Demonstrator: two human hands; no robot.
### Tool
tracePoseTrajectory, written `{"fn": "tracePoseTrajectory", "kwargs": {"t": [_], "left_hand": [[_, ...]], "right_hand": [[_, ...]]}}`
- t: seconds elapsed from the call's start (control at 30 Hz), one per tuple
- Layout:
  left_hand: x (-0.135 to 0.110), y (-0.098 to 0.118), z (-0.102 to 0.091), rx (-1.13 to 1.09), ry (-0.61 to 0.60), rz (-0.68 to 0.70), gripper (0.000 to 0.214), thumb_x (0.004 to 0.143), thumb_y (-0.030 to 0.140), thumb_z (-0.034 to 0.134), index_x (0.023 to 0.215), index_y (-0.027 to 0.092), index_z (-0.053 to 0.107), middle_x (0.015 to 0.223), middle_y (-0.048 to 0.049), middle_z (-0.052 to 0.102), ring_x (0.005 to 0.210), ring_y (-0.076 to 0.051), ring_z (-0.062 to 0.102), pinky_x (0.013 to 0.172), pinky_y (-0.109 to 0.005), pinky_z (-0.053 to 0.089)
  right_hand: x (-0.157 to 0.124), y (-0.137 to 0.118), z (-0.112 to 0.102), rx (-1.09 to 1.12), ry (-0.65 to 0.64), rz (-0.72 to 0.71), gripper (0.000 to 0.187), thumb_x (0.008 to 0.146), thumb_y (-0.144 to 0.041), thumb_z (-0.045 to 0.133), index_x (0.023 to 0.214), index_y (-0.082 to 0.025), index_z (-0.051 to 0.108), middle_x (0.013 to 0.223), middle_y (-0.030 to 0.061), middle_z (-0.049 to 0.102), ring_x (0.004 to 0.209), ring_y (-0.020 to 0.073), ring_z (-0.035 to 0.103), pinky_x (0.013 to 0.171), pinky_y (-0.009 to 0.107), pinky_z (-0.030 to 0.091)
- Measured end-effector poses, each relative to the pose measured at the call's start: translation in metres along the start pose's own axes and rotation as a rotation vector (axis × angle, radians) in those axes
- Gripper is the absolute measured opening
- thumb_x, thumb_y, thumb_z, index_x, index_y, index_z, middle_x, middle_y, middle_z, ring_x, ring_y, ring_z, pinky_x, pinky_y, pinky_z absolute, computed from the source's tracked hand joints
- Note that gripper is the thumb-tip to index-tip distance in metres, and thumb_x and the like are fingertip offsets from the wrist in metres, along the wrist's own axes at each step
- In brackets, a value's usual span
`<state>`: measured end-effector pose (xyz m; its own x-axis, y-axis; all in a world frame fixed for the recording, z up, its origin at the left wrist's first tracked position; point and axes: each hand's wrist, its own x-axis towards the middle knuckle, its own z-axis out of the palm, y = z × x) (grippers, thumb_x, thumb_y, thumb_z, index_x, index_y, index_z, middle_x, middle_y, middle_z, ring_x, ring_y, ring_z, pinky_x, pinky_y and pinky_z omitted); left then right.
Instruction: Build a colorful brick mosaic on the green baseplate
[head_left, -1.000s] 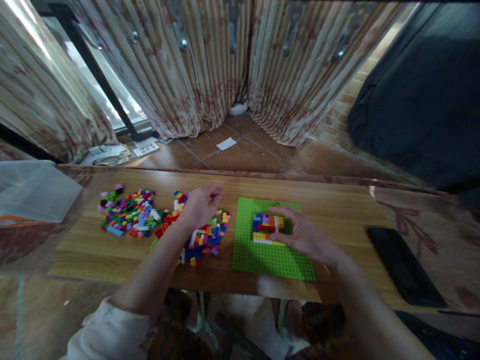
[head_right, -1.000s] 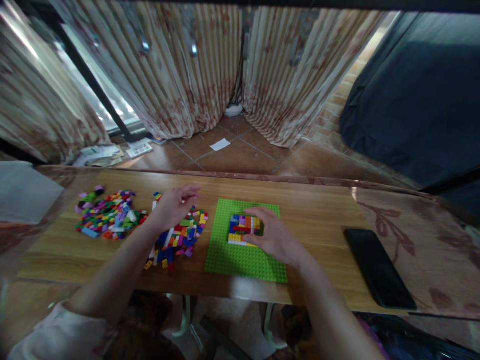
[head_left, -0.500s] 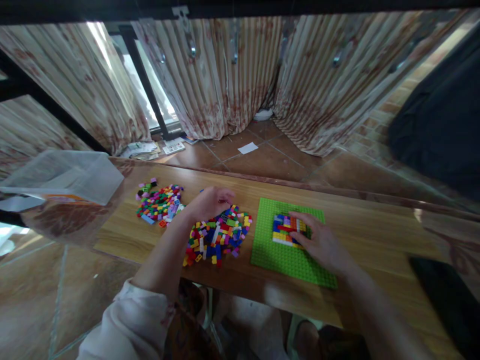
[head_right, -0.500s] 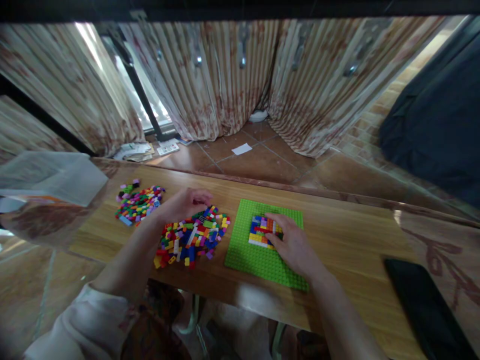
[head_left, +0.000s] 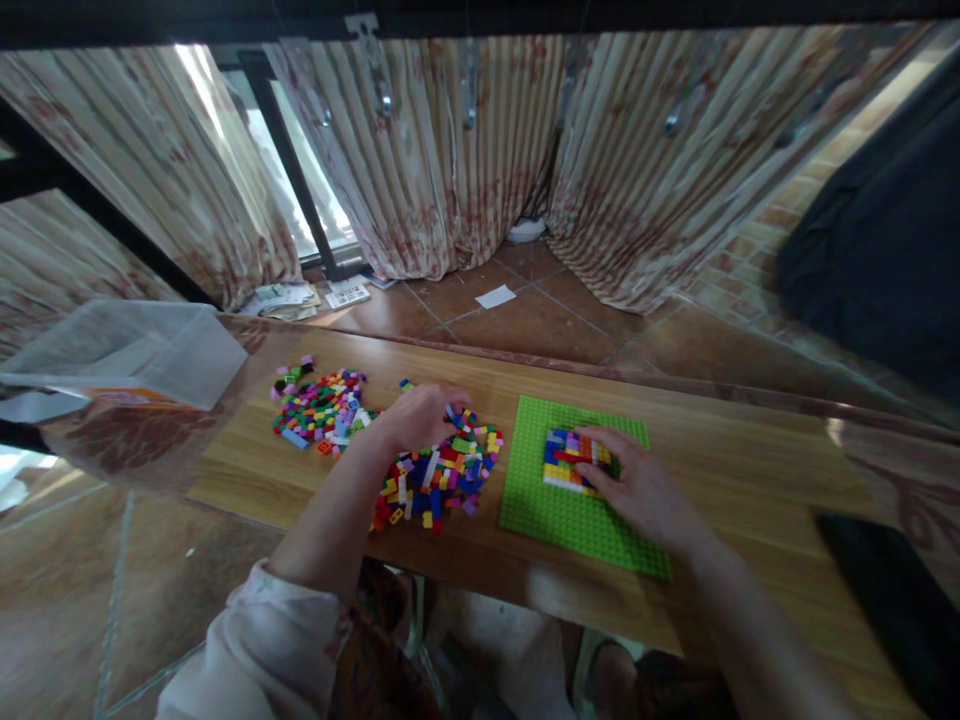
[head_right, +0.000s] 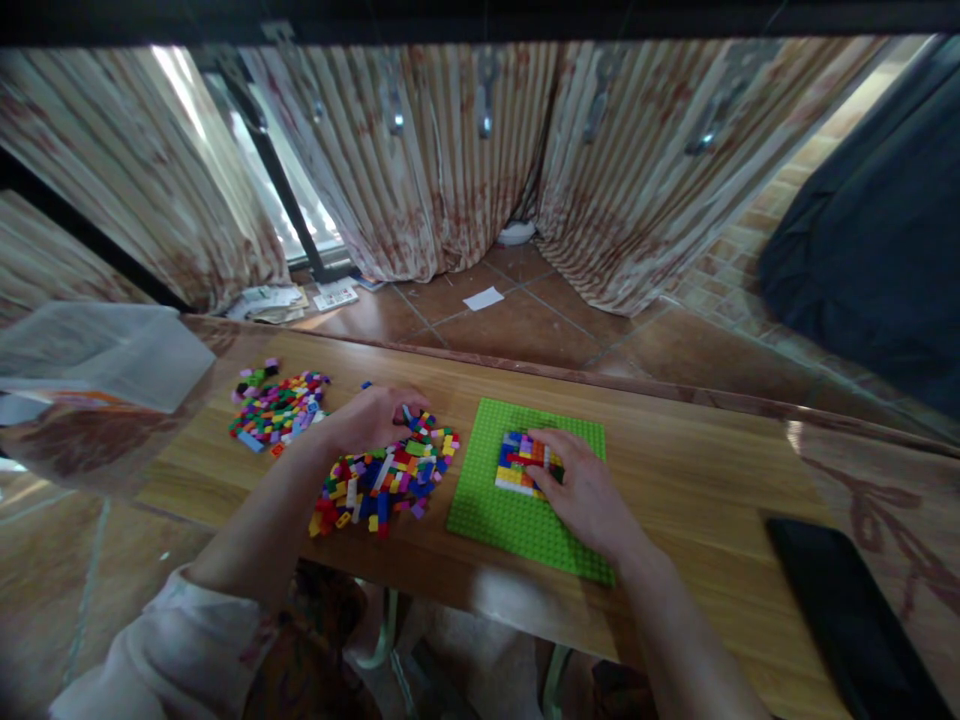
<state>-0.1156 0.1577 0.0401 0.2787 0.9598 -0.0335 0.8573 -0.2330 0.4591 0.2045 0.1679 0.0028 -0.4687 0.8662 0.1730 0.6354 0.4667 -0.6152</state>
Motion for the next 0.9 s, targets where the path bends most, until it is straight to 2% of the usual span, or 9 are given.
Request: {"fn": "tracePoseTrajectory", "kwargs": {"t": [0.2, 0.3, 0.4, 0.5, 0.57, 0.67, 0.77, 0.9], "left_hand": [[-0.001, -0.001, -0.004, -0.016, 0.007, 0.000, 0.037, 0.070, 0.017, 0.061, 0.106, 0.020, 0.067, 0.091, -0.0045, 0.072, 0.080, -0.019, 0.066, 0.072, -0.027, 0.050], [-0.002, 0.000, -0.009, -0.203, 0.035, 0.033, 0.038, 0.073, 0.022, 0.063, 0.110, 0.017, 0.064, 0.097, -0.0063, 0.071, 0.085, -0.019, 0.066, 0.076, -0.029, 0.052], [-0.001, 0.013, -0.006, -0.459, 0.048, 0.074, 0.044, 0.075, 0.025, 0.065, 0.117, 0.016, 0.060, 0.098, -0.0066, 0.069, 0.084, -0.018, 0.066, 0.075, -0.029, 0.053], [0.004, 0.037, 0.009, -0.659, 0.091, 0.112, 0.043, 0.076, 0.022, 0.064, 0.119, 0.016, 0.058, 0.095, -0.0056, 0.066, 0.082, -0.015, 0.065, 0.074, -0.027, 0.053], [0.008, 0.054, 0.023, -0.755, 0.135, 0.150, 0.041, 0.077, 0.020, 0.064, 0.117, 0.017, 0.060, 0.097, -0.0053, 0.063, 0.083, -0.014, 0.063, 0.076, -0.027, 0.053], [0.013, 0.073, 0.043, -0.784, 0.152, 0.177, 0.038, 0.077, 0.018, 0.065, 0.115, 0.020, 0.063, 0.097, -0.0045, 0.060, 0.085, -0.014, 0.062, 0.079, -0.027, 0.052], [0.015, 0.083, 0.056, -0.786, 0.166, 0.187, 0.034, 0.077, 0.019, 0.065, 0.111, 0.020, 0.065, 0.098, -0.0050, 0.059, 0.086, -0.014, 0.062, 0.079, -0.027, 0.052], [0.016, 0.087, 0.067, -0.823, 0.151, 0.161, 0.033, 0.079, 0.023, 0.064, 0.112, 0.019, 0.064, 0.100, -0.0062, 0.064, 0.086, -0.015, 0.064, 0.081, -0.029, 0.052]], "right_hand": [[0.001, -0.002, -0.001, 0.031, 0.044, -0.003, 0.032, 0.084, -0.035, 0.058, 0.114, -0.026, 0.064, 0.117, 0.0070, 0.064, 0.110, 0.0264, 0.059, 0.099, 0.049, 0.044], [0.002, -0.006, -0.004, 0.070, 0.140, 0.029, 0.030, 0.086, -0.040, 0.057, 0.111, -0.025, 0.065, 0.116, 0.0076, 0.066, 0.110, 0.0253, 0.059, 0.099, 0.046, 0.044], [0.003, -0.011, -0.005, 0.156, 0.282, 0.060, 0.028, 0.086, -0.041, 0.057, 0.104, -0.024, 0.068, 0.109, 0.0071, 0.068, 0.101, 0.0227, 0.063, 0.093, 0.042, 0.048], [0.004, -0.021, -0.001, 0.329, 0.313, 0.106, 0.025, 0.085, -0.041, 0.059, 0.097, -0.022, 0.070, 0.099, 0.0053, 0.071, 0.086, 0.0190, 0.065, 0.082, 0.037, 0.052], [0.004, -0.030, 0.005, 0.498, 0.261, 0.147, 0.026, 0.082, -0.042, 0.062, 0.096, -0.022, 0.070, 0.096, 0.0045, 0.072, 0.082, 0.0177, 0.065, 0.076, 0.034, 0.053], [0.004, -0.043, 0.013, 0.748, 0.217, 0.218, 0.028, 0.076, -0.043, 0.068, 0.095, -0.022, 0.071, 0.087, 0.0027, 0.072, 0.075, 0.0161, 0.065, 0.069, 0.030, 0.054], [0.004, -0.049, 0.017, 0.884, 0.227, 0.248, 0.024, 0.072, -0.041, 0.072, 0.087, -0.022, 0.072, 0.081, 0.0016, 0.072, 0.072, 0.0150, 0.064, 0.065, 0.028, 0.054], [0.005, -0.048, 0.018, 0.921, 0.254, 0.262, 0.019, 0.072, -0.038, 0.072, 0.082, -0.023, 0.073, 0.079, 0.0007, 0.073, 0.069, 0.0141, 0.064, 0.065, 0.028, 0.054]]}}
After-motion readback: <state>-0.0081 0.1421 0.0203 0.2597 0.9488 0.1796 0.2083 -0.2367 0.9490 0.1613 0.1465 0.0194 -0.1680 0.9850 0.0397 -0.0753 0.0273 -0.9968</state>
